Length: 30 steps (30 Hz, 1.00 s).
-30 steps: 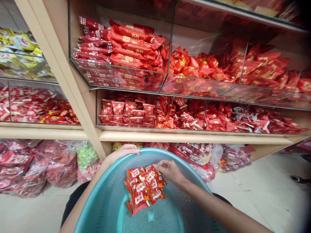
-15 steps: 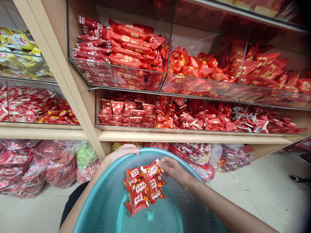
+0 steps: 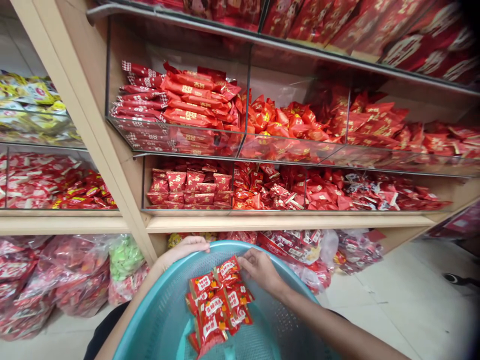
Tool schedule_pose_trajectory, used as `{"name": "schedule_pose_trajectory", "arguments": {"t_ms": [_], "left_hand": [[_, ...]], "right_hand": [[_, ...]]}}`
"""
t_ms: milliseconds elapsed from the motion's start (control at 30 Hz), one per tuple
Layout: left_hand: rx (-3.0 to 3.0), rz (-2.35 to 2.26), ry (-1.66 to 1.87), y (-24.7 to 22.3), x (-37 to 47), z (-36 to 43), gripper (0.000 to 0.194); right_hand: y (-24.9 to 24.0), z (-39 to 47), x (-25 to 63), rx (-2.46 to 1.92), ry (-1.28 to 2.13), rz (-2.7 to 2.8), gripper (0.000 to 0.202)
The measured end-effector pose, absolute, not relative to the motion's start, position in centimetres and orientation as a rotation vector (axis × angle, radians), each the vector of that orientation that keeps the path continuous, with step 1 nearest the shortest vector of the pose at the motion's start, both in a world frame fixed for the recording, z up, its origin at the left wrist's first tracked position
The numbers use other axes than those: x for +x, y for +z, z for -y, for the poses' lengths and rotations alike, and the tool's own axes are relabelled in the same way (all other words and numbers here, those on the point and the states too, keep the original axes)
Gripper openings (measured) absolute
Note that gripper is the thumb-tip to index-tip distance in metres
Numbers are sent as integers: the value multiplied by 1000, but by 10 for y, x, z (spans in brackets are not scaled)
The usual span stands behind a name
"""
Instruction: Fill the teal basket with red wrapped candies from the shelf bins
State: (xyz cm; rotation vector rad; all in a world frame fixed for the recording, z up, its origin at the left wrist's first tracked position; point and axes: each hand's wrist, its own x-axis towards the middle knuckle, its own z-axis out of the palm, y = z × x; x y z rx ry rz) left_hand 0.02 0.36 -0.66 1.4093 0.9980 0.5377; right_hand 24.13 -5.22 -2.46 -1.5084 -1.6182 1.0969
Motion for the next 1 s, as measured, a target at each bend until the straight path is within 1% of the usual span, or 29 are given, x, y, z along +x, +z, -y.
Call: {"name": "schedule_pose_trajectory", "arguments": {"t_ms": [100, 233, 333, 433, 500, 633, 733, 867, 1000], "left_hand": [[1390, -961, 555, -8, 0, -4, 31], [1329, -909, 580, -14, 0, -7, 27], [1273, -885, 596, -21, 1, -11, 27], [1263, -896, 591, -26, 1, -15, 31], [1258, -905, 592, -27, 1, -16, 33], [1265, -912, 607, -27, -2, -15, 30], [1267, -920, 610, -27, -5, -13, 27], [1269, -932, 603, -25, -5, -13, 27], [1276, -935, 594, -24, -4, -14, 28]], "right_hand": [[1, 49, 250, -1457, 819, 1782, 30], [59, 32, 259, -1314, 565, 1798, 31], [100, 0, 265, -1228, 345, 1781, 26], [122, -40, 268, -1245, 123, 1846, 14], [128, -62, 265, -1332, 4, 1928, 10], [131, -83, 243, -1476, -259, 2159, 16], [133, -86, 225, -1491, -434, 2299, 18], [130, -90, 214, -1528, -596, 2338, 19], [125, -94, 218, -1438, -741, 2363, 20]]}}
